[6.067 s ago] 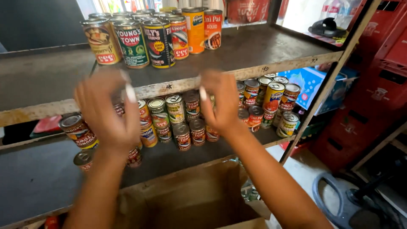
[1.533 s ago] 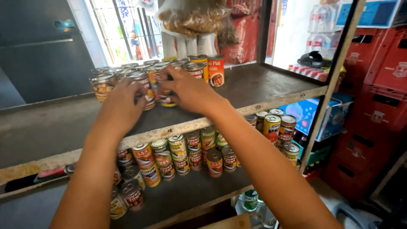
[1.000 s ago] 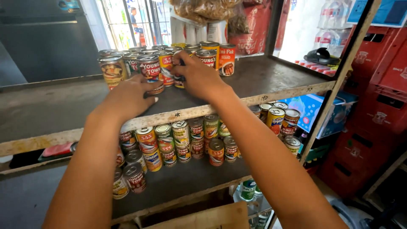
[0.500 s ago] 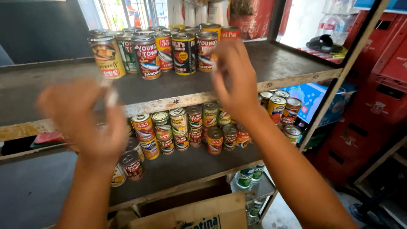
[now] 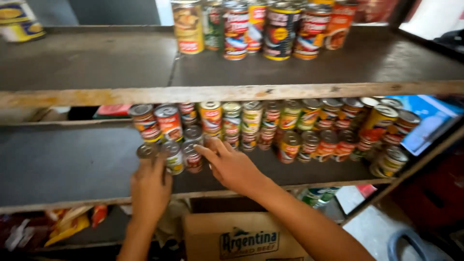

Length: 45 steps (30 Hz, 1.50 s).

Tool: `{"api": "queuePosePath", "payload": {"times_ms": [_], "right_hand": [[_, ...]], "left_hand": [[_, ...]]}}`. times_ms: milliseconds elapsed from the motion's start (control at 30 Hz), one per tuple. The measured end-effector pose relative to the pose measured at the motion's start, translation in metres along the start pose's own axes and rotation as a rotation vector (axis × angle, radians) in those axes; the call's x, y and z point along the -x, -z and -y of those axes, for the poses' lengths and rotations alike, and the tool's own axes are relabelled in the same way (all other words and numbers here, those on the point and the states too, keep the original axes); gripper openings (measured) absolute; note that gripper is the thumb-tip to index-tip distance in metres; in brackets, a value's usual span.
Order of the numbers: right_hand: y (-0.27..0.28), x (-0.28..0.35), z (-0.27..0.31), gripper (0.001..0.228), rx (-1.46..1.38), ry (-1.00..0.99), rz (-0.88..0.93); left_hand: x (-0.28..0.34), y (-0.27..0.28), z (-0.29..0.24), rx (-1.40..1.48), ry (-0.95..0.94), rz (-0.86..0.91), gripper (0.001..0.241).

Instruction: Organizing and stocking various brands of canned goods on metal shelves.

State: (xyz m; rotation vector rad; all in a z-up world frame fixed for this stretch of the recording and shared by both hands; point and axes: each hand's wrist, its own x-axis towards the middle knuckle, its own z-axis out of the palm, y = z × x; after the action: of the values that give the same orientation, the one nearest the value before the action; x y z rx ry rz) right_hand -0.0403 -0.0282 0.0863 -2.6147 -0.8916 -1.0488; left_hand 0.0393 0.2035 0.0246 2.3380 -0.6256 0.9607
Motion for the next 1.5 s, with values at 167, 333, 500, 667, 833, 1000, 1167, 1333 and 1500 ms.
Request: {"api": "queuePosePath", "payload": {"times_ms": [167, 333, 500, 667, 833, 1000, 1167, 1333, 1500], "right_hand": [[-0.068, 0.01, -0.006, 0.06, -0.034, -0.214, 0.103], [-0.074, 0.002, -0.003, 0.05, -0.173, -0.404, 0.12], [-0.078, 0.009, -0.005, 0.049, -0.275, -0.39, 0.012], [-0.064, 0.024, 0.002, 0.03, -0.34, -0.255, -0.058], [0.023, 0.021, 0.025, 0.035, -0.115, -0.068, -0.172], [0.086, 0.028, 0.024, 0.035, 0.023, 0.16, -0.399], [0.179, -0.006, 0.029, 0.037, 0.283, -0.02, -0.773], [0.232, -0.034, 0.002, 0.038, 0.152, -0.227, -0.7], [0.249, -0.052, -0.018, 0.046, 0.01, -0.596, -0.497]], "left_hand": [[0.008, -0.004, 0.003, -0.077, 0.016, 0.155, 0.066], [0.007, -0.017, -0.005, 0.014, 0.089, 0.132, 0.051], [0.014, -0.032, -0.01, 0.07, 0.083, 0.097, 0.038], [0.034, -0.02, -0.018, 0.012, -0.039, 0.084, 0.034], [0.022, 0.022, -0.048, 0.099, -0.304, -0.26, 0.031], [-0.01, 0.091, -0.091, 0.372, -0.329, -0.249, 0.048], [-0.08, 0.167, -0.182, 0.38, -0.405, -0.49, 0.045], [-0.147, 0.169, -0.21, 0.332, -0.456, -0.417, 0.041], [-0.186, 0.131, -0.213, 0.42, -0.23, -0.107, 0.049]]}}
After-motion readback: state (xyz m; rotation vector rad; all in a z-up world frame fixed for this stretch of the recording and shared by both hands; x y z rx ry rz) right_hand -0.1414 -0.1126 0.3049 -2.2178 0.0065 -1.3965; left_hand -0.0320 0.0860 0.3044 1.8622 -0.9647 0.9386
